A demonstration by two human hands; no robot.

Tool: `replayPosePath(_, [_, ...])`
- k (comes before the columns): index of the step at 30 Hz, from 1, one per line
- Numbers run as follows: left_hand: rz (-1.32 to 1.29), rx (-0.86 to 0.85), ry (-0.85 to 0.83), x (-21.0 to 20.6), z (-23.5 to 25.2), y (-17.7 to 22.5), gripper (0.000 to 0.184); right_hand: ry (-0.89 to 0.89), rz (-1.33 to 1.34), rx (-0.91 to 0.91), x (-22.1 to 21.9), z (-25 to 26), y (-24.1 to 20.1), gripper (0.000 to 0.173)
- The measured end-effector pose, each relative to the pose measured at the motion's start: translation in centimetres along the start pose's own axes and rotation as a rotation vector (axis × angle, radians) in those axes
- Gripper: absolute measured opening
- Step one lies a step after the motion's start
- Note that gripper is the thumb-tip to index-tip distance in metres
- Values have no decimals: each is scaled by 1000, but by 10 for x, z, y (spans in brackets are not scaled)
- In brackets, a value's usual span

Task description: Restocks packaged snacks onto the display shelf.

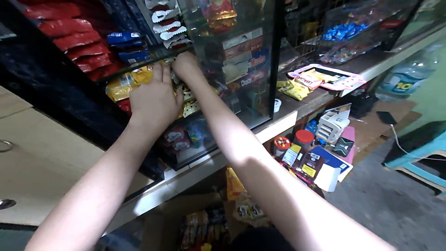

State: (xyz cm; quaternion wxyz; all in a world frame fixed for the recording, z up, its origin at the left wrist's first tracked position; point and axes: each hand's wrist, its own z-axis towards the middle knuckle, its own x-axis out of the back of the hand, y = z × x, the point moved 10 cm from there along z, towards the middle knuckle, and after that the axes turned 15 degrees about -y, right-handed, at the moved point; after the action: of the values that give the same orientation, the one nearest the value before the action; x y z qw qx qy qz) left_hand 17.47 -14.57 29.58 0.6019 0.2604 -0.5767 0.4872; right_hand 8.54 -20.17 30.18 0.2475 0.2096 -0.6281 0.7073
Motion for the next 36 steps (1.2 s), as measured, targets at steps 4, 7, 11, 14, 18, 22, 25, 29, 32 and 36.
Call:
replayPosePath(4, [6, 1, -9, -1, -5, 5, 66, -19, -14, 0, -2, 3, -1, 33])
replayPosePath(7, [3, -4, -4, -2, -5, 6, 65, -62, -63, -5, -3, 4, -3, 34])
replayPosePath(11, [1, -25, 26, -3, -3, 6, 66, -39, -41, 28, -1, 5, -4, 34])
replayPosePath(14, [3, -5, 14, -3, -5, 8, 66, -55, -19, 19, -1, -1, -4, 33])
replayPosePath(18, [4, 11, -3, -7, -7, 9, 69, -42, 34, 18, 0, -8, -5, 33])
replayPosePath(22, [-6, 6, 4, -7, -11, 10, 69, -8, 42, 18, 1, -4, -2, 33])
replayPosePath(25, [-9, 7, 5, -8, -12, 10, 70, -12, 26, 6, 0, -2, 0, 32])
replayPosePath(29, [0, 7, 4, -9, -12, 10, 69, -32, -2, -11, 0, -5, -2, 32])
replayPosePath(32, [1, 10, 6, -10, -11, 10, 69, -1, -11, 12, 2, -5, -4, 34])
replayPosePath(36, [7, 23, -1, -9, -11, 10, 67, 29, 75, 100, 4, -25, -12, 34])
